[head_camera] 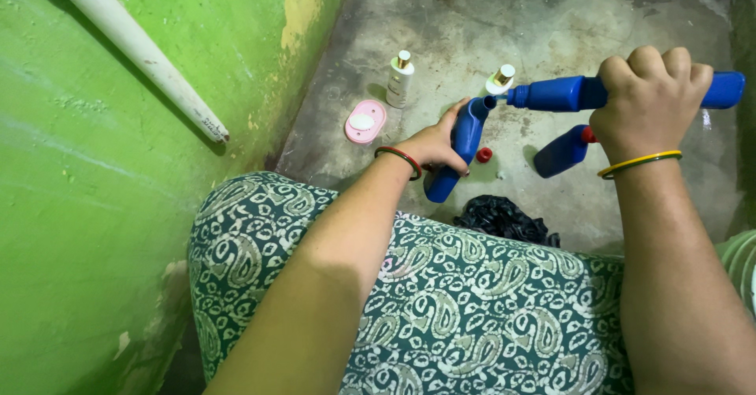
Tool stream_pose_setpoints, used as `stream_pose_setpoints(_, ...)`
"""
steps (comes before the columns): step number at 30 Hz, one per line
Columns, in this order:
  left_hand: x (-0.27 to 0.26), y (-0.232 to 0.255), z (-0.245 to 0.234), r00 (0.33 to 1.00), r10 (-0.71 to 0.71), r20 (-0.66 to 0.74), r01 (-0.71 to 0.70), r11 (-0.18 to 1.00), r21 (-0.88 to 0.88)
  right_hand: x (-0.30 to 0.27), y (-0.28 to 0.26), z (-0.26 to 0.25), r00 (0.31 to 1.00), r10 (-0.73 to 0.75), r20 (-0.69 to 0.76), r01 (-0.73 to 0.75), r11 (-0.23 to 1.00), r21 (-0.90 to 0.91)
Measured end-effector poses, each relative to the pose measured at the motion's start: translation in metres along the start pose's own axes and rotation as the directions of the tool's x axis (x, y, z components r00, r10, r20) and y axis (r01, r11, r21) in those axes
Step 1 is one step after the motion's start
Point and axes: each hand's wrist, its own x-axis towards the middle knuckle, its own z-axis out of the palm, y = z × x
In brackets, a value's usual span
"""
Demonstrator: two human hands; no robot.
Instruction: The person sits on the floor and pours a blue liquid from a large blue bottle into a smaller blue bottle. They handle the bottles and their caps, transferring the contents between the containers.
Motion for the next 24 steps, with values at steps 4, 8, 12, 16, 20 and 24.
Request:
stream_pose_setpoints(4, -0.002, 0.004, 0.000, 1.000, -0.026, 0.005, 0.026, 1.000, -0.008, -0.001, 0.001, 0.001, 1.000, -0.010, -0.015, 0.010, 1.000, 0.003)
stream_pose_setpoints(8, -0.003, 0.004, 0.000, 1.000, -0.014, 0.001, 0.014, 1.000, -0.007, -0.001, 0.002, 0.003, 0.999, -0.021, -0.039, 0.021, 1.000, 0.007)
stream_pose_setpoints(12, -0.002, 0.001, 0.000, 1.000, 0.013, -0.001, -0.013, 1.000, -0.015, -0.002, 0.002, 0.003, 1.000, -0.015, -0.026, 0.015, 1.000, 0.001)
stream_pose_setpoints(16, -0.001, -0.004, 0.002, 1.000, 0.005, 0.001, -0.005, 0.999, -0.050, 0.000, 0.001, 0.002, 0.999, -0.030, -0.041, 0.030, 1.000, -0.005)
stream_pose_setpoints(20, 0.000, -0.008, 0.000, 0.999, 0.037, -0.017, -0.037, 0.999, -0.009, 0.001, -0.002, -0.003, 0.999, -0.038, -0.035, 0.036, 0.999, -0.036)
stream_pose_setpoints(24, -0.006, -0.003, -0.005, 0.998, -0.055, -0.027, 0.057, 0.997, 0.049, 0.005, -0.009, -0.009, 0.997, -0.049, -0.054, 0.047, 0.998, -0.038)
